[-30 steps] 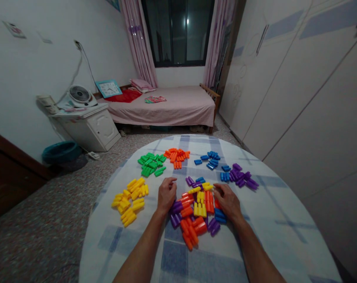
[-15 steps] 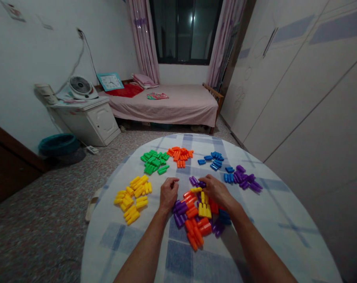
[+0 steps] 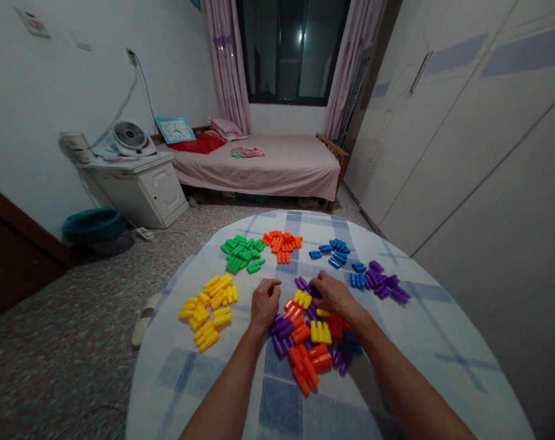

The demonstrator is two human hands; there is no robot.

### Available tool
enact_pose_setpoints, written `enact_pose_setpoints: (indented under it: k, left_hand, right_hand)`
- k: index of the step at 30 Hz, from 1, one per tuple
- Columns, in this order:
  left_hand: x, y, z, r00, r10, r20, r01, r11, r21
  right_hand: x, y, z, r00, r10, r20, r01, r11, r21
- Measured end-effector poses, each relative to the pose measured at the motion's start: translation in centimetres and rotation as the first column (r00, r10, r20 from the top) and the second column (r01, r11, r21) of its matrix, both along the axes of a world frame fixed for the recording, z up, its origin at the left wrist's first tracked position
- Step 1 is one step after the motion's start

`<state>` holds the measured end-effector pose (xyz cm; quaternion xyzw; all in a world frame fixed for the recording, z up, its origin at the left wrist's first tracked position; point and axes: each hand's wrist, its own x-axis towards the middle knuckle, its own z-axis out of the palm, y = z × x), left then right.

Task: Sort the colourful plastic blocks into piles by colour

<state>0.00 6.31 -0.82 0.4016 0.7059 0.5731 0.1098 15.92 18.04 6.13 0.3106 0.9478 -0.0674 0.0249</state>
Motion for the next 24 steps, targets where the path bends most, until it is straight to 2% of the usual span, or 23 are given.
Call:
enact_pose_setpoints:
  k: [4,7,9,11,13,14,15,16,18,20,22,24]
  left_hand:
    - [0.0,0.1,-0.1,1.000,0.002,0.005,-0.002,1.000,0.000]
    - [0.2,0.0,0.3,0.999,-0.013,0.053,0.011,0.999,0.039]
    - [0.4,-0.1,0.8,0.993,-0.058,0.103,0.049,0.995,0.089]
    - [0.5,-0.2,1.2,0.983,-0.123,0.136,0.106,0.986,0.128]
    - [0.7,-0.3,1.4,0.975,-0.167,0.148,0.147,0.979,0.138]
    - [0.7,-0.4,1.4,0.972,-0.176,0.154,0.156,0.979,0.135]
    - [0.6,-0.4,1.4,0.972,-0.174,0.160,0.154,0.980,0.128]
    - [0.6,-0.4,1.4,0.972,-0.165,0.165,0.146,0.982,0.118]
    - [0.5,-0.3,1.2,0.976,-0.130,0.173,0.115,0.989,0.096]
    - [0.3,-0.2,1.1,0.981,-0.088,0.173,0.076,0.994,0.075]
    - [0.2,-0.1,0.9,0.983,-0.064,0.172,0.054,0.997,0.061]
    - [0.1,-0.1,0.8,0.984,-0.061,0.169,0.053,0.997,0.053]
  right_hand:
    - [1.2,0.3,-0.3,0.968,-0.020,-0.250,0.004,0.998,-0.065]
    - [1.8,0.7,0.6,0.845,-0.152,-0.512,0.016,0.965,-0.260]
    - [1.8,0.7,1.4,0.719,-0.303,-0.626,-0.043,0.879,-0.475]
    - [1.5,0.2,2.0,0.630,-0.435,-0.643,-0.169,0.731,-0.661]
    - [1.0,-0.3,2.0,0.601,-0.499,-0.624,-0.280,0.600,-0.749]
    - [0.6,-0.5,1.7,0.597,-0.517,-0.613,-0.296,0.569,-0.767]
    - [0.1,-0.6,1.4,0.597,-0.532,-0.601,-0.271,0.571,-0.775]
    - [-0.4,-0.6,1.0,0.607,-0.535,-0.587,-0.205,0.609,-0.766]
    - [-1.5,-0.3,0.3,0.675,-0.486,-0.555,0.009,0.758,-0.652]
    - [-2.6,-0.1,-0.1,0.807,-0.371,-0.459,0.190,0.899,-0.394]
    - [-3.7,-0.2,-0.1,0.920,-0.272,-0.282,0.241,0.960,-0.140]
    - [-4.7,-0.7,0.0,0.971,-0.218,-0.094,0.218,0.976,-0.003]
